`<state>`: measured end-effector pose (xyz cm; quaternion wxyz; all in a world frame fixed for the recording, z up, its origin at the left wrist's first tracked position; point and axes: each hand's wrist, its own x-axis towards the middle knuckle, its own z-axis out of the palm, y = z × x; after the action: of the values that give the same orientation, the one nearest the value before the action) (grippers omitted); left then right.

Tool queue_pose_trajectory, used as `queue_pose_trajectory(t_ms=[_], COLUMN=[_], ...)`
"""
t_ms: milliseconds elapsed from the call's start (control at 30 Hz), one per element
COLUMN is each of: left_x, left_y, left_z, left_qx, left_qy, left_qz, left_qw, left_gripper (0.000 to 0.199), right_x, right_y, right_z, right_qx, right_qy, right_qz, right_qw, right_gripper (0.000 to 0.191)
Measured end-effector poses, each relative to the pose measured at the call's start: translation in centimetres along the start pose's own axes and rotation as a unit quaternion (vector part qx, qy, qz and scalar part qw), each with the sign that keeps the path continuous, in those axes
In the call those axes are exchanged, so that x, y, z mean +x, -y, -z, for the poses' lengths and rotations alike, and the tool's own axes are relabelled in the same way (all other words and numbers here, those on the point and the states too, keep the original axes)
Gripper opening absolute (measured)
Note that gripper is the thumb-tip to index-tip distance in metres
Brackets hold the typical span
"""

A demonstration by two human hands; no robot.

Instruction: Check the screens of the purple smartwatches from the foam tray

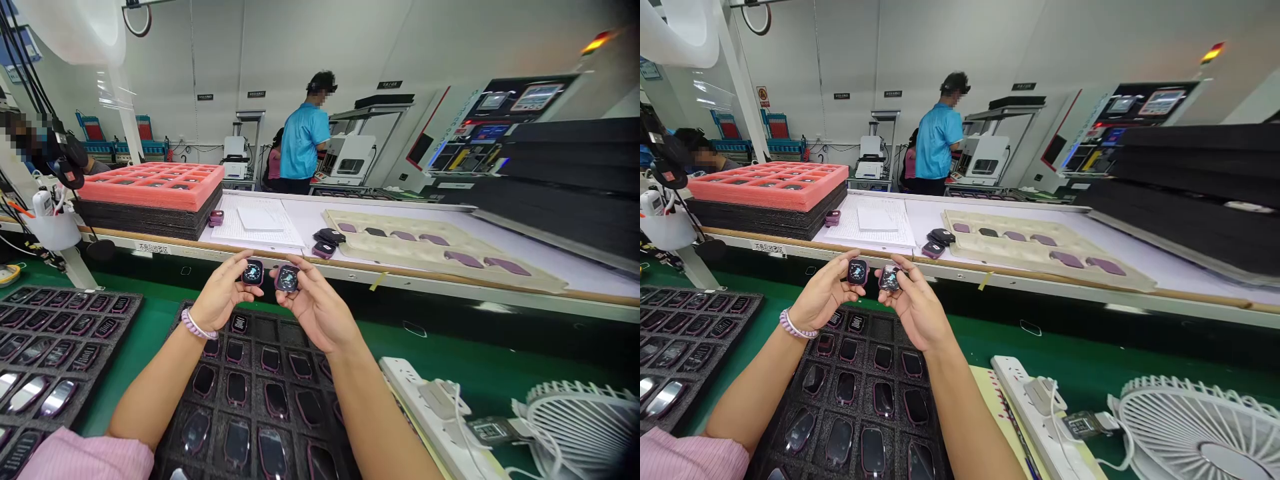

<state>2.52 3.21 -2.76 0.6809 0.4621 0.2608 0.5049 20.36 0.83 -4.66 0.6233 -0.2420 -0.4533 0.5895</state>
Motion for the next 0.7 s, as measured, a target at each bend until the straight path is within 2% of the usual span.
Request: queue_pose_trajectory(t_ms=[67,267,500,700], left_x=[-0.03,-0.03,-0.22,-0.28], left_y=[-0.04,0.20,0.31,0.25], left_z=[-0.02,-0.07,-0.28,-0.61], left_qx=[-0.002,0.020,0.111,0.145], left_qy=[0.004,0.013,0.020,0.022], left_qz=[0.000,-0.032,-0.091,-0.104], left_qw=[1.000,0.999,0.989,0.984], left_gripper=[0.053,0.058,0.046,0.041], right_x=[-0.07,-0.19,-0.18,-0.27], right_y=[0.01,0.05,-0.14,-0.12], right_z=[-0.14,-0.37,-0.53,-0.66], right_qx=[-0.008,-0.036,-0.064,-0.073], right_qy=[0.004,0.004,-0.013,-0.013], right_qz=[0.002,0.007,0.030,0.036], right_qw=[1.000,0.999,0.997,0.997], right_gripper=[0.051,0.040,0.043,0.044])
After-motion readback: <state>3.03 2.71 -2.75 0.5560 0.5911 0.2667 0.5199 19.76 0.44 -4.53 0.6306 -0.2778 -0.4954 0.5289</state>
